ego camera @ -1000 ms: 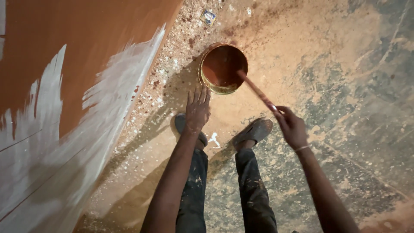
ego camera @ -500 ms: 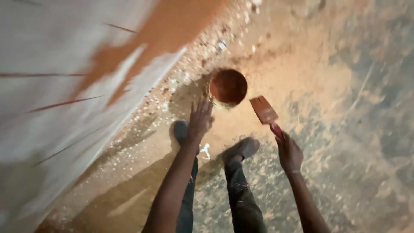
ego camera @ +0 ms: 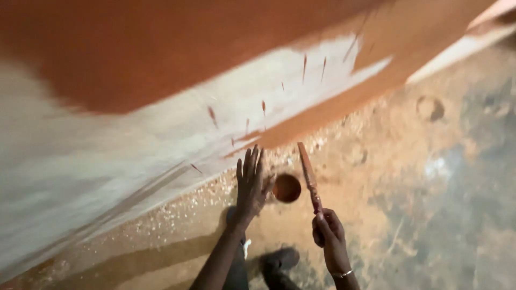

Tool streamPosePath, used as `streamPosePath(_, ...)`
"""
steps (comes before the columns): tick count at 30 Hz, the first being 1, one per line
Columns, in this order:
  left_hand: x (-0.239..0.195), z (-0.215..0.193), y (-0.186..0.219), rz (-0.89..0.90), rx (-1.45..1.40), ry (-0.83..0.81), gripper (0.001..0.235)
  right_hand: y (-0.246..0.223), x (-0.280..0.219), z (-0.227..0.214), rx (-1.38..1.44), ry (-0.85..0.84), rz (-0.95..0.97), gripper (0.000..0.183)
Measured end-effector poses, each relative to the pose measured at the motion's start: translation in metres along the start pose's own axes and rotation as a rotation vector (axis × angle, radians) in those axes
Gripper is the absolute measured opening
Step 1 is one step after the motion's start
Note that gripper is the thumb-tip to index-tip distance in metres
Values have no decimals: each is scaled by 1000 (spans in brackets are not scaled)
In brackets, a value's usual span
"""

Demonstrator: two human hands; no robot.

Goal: The person paints a wall with brown paint using a brush. They repeatedly dip the brush into a paint can and apply horizontal strokes to cover the unpainted sections of the wall.

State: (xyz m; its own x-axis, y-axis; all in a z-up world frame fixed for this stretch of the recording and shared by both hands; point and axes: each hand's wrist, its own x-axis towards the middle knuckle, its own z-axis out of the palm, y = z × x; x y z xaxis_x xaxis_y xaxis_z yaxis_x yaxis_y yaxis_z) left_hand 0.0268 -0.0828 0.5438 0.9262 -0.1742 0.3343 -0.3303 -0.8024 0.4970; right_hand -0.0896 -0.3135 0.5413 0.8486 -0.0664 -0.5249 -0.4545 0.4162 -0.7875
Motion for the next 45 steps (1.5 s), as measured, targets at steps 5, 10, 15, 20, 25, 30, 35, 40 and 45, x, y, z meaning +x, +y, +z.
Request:
streamPosePath(5,24,-80,56,-49,18,164,76,-89,-45,40,73,-216,-30,16)
streamPosePath(10,47,-147,77,-4,-8,329,74,-124,-64,71,138,-305,-40,24)
streamPosePath(15,59,-199,83,39,-16,438,69,-158,-95,102,272,-468,-113,41)
streamPosePath(20,63,-232,71,49,23,470,67,-192,-109,147,154,-617,-154,35)
streamPosePath(25,60,-248,51,22,54,481,63,-208,-107,194,30,-738,-156,20)
streamPosePath(30,49,-256,39,-5,68,514,61,-210,-102,223,66,-951,-137,19)
streamPosePath(35,48,-249,45,-29,95,524,59,-237,-76,230,17,-952,-191,25)
streamPosePath(40,67,-229,74,-16,75,494,56,-297,-28,196,260,-759,-385,28)
streamPosePath(45,91,-206,104,-24,73,507,55,-344,-17,153,334,-598,-571,21)
